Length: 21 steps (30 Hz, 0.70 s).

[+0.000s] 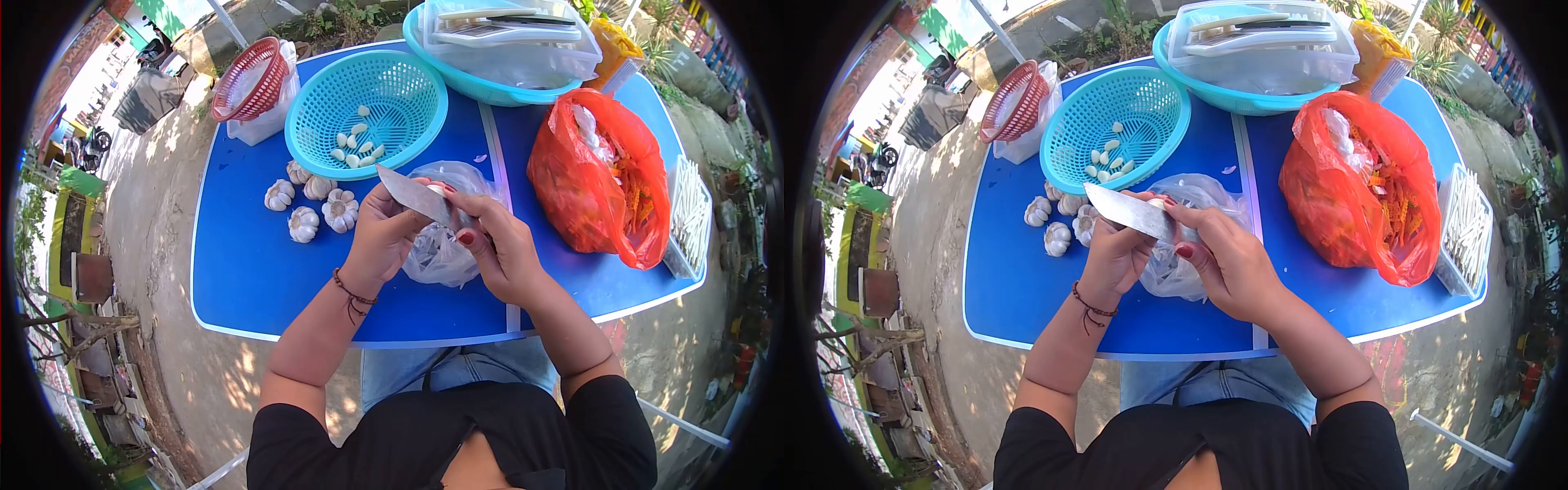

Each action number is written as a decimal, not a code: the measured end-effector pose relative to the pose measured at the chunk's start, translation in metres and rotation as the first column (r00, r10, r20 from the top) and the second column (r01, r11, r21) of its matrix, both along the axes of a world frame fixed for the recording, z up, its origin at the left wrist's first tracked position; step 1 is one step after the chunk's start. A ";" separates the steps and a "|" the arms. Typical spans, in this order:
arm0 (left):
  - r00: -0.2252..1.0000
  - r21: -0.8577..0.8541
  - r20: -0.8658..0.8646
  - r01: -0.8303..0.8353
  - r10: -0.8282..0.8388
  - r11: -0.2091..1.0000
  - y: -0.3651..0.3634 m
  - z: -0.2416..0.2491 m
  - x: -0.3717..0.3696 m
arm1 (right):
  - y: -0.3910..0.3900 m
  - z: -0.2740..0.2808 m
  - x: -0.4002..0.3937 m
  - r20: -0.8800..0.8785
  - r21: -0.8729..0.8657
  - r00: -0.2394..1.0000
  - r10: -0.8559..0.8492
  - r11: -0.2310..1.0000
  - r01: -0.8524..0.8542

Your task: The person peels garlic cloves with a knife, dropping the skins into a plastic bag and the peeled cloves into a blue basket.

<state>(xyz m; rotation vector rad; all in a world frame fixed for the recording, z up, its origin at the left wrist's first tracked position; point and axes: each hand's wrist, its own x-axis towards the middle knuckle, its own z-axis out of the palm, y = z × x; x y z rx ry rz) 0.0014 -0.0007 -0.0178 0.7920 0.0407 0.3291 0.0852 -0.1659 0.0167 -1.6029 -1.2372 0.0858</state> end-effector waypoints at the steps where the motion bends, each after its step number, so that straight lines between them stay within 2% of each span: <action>1: 1.000 0.006 -0.011 -0.013 0.013 1.000 0.000 0.000 0.000 | 0.000 0.000 0.000 0.023 0.000 1.000 -0.005 1.000 0.005; 10: 0.999 -0.016 -0.049 -0.008 0.007 1.000 -0.002 0.011 -0.001 | 0.000 0.003 0.000 -0.003 -0.006 0.998 -0.070 0.998 0.070; 13: 0.997 -0.002 -0.040 0.060 -0.060 0.998 -0.007 0.012 0.000 | 0.000 0.000 0.007 0.042 0.042 0.993 -0.107 0.994 0.106; 21: 0.977 -0.004 -0.054 0.207 -0.207 0.978 -0.005 0.010 0.000 | -0.002 0.001 0.012 -0.077 0.044 0.973 -0.216 0.975 0.220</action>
